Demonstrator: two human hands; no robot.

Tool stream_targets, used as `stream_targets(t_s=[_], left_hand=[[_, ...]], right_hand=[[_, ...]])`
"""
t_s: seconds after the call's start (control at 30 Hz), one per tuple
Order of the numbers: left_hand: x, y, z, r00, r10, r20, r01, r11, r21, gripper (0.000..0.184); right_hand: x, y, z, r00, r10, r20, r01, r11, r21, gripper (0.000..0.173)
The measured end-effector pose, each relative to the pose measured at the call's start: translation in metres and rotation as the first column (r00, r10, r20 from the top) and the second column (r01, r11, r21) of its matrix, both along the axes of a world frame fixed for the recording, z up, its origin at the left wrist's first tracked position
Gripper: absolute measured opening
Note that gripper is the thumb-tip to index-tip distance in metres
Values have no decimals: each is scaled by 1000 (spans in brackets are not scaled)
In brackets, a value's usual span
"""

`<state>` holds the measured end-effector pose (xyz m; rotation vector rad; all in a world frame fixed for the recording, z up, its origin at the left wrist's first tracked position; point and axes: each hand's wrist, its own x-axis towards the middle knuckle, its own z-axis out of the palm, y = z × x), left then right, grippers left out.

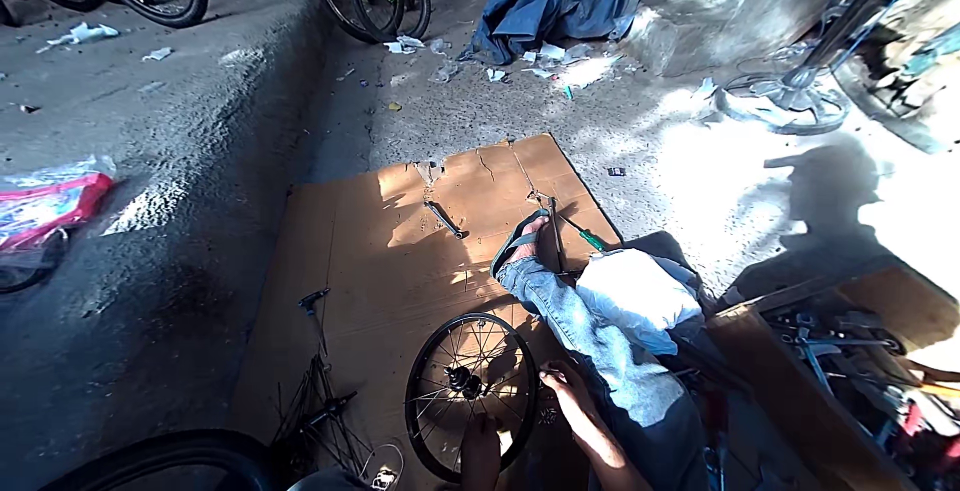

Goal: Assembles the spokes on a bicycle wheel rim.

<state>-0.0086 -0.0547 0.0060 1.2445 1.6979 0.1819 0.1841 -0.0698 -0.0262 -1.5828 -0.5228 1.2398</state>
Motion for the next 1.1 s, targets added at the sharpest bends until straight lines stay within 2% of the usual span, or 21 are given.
stream_targets(t_s=[0.1,0.17,0.23,0.3,0.37,0.4,0.43,0.47,0.53,0.6,0.67,0.8,0.97,1.1], left_hand=[[-1,-4,1,994,10,-111,-14,1000,-28,34],[-2,-6,-1,995,-1,-102,-7,997,-75,36],[-7,-3,-8,997,-48,68,59,983,-175,41],[-10,-1,-14,972,-31,234,97,957,-275,44],[-12,-1,-23,946,35,321,66,952,-298,43],[-10,-2,-25,922,112,370,3,955,-296,42],[-6,-2,-25,878,214,428,-85,950,-300,39],[-2,0,-23,824,299,482,-159,937,-310,38],[4,5,-22,736,406,542,-255,907,-334,36],[7,7,-22,714,450,536,-300,889,-347,35],[9,6,-24,717,457,526,-318,886,-336,34],[5,8,-24,653,507,563,-335,860,-386,30],[5,8,-14,535,595,600,-352,802,-482,25],[8,11,-11,512,592,622,-324,804,-498,30]], right_hand=[[-1,0,3,1000,9,-12,-9,999,34,25],[-1,0,0,1000,18,-9,-18,997,74,26],[-1,1,-2,1000,25,-17,-23,994,107,25],[1,4,-3,999,18,-52,-11,993,121,24],[6,11,-4,999,25,-27,-22,995,97,21],[9,14,-4,996,62,72,-65,997,35,20],[12,17,-5,958,165,235,-148,985,-92,22],[14,18,-2,866,344,362,-252,927,-278,31],[12,17,-3,656,636,406,-358,736,-574,47],[4,17,-12,540,753,375,-339,602,-723,57],[1,17,-24,507,774,379,-316,576,-754,66],[-3,19,-49,471,779,414,-349,595,-724,60],[-7,25,-38,369,840,398,-359,524,-773,42],[-6,21,-39,292,875,387,-315,470,-825,42]])
